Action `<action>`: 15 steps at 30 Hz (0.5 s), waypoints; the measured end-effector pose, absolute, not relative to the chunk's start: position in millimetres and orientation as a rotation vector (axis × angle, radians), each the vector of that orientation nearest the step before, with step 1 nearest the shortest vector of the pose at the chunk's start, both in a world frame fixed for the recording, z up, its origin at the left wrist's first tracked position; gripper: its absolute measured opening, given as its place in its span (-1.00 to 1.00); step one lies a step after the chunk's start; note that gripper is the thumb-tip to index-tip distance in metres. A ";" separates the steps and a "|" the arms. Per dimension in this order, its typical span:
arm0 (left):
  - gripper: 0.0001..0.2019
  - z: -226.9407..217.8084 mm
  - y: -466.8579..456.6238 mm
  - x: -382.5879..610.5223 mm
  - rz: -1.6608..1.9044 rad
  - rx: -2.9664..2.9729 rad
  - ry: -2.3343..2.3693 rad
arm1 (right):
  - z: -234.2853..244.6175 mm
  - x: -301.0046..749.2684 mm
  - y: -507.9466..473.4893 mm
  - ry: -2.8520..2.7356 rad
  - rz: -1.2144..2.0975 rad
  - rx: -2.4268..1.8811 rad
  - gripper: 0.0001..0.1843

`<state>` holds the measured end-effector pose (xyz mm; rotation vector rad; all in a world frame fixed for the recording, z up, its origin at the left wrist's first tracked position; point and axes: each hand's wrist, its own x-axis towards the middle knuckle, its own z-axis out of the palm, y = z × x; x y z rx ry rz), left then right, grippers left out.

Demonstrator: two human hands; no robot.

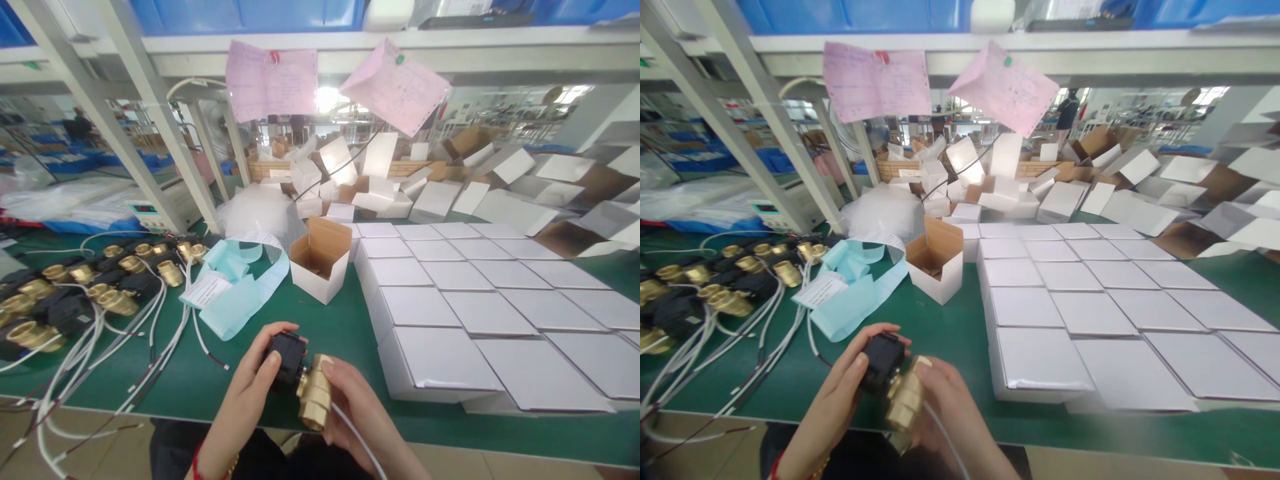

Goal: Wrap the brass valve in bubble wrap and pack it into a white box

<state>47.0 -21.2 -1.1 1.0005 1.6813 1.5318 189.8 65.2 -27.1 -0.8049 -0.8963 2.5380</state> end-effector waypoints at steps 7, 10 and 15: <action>-0.40 3.0 -28.7 43.7 1.384 1.029 1.556 | -0.6 208.3 82.0 -2.077 1.618 -0.547 -0.88; -0.48 4.7 -33.6 44.9 1.405 1.130 1.640 | 7.5 213.8 84.5 -2.238 1.498 -0.481 -0.90; -0.65 4.8 -37.5 51.4 1.675 1.515 1.729 | 2.3 223.0 85.7 -2.206 1.526 -0.409 -0.70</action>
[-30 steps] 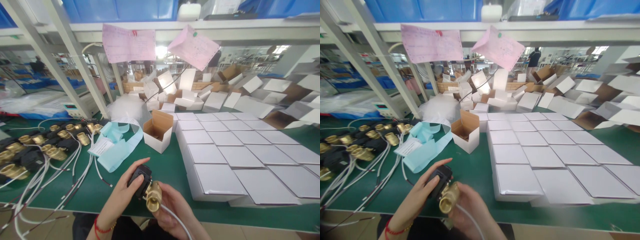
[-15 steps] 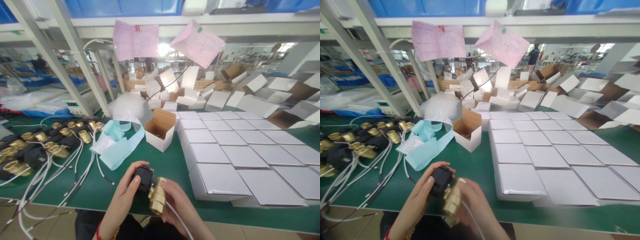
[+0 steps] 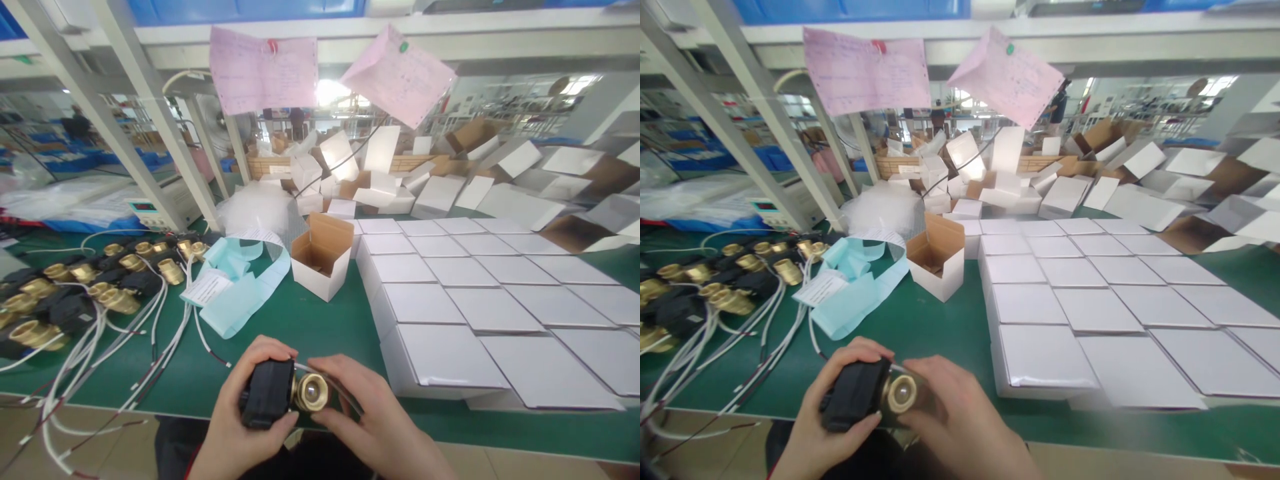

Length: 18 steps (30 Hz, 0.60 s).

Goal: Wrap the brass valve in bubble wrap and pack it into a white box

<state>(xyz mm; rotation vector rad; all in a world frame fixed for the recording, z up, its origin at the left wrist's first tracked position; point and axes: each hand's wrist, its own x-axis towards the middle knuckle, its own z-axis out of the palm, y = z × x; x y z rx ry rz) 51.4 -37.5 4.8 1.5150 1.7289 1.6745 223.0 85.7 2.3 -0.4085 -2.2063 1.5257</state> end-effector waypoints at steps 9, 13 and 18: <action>-0.66 0.6 -41.8 60.5 1.931 1.116 1.460 | -20.6 219.8 84.5 -2.208 1.438 -0.573 -0.63; -0.48 5.5 -35.0 65.3 2.071 0.375 1.323 | -23.5 212.0 62.7 -2.400 1.613 -0.486 -0.66; -0.54 5.9 -22.9 58.8 2.103 -0.050 1.316 | -15.2 213.0 53.0 -2.495 1.785 -0.528 -0.73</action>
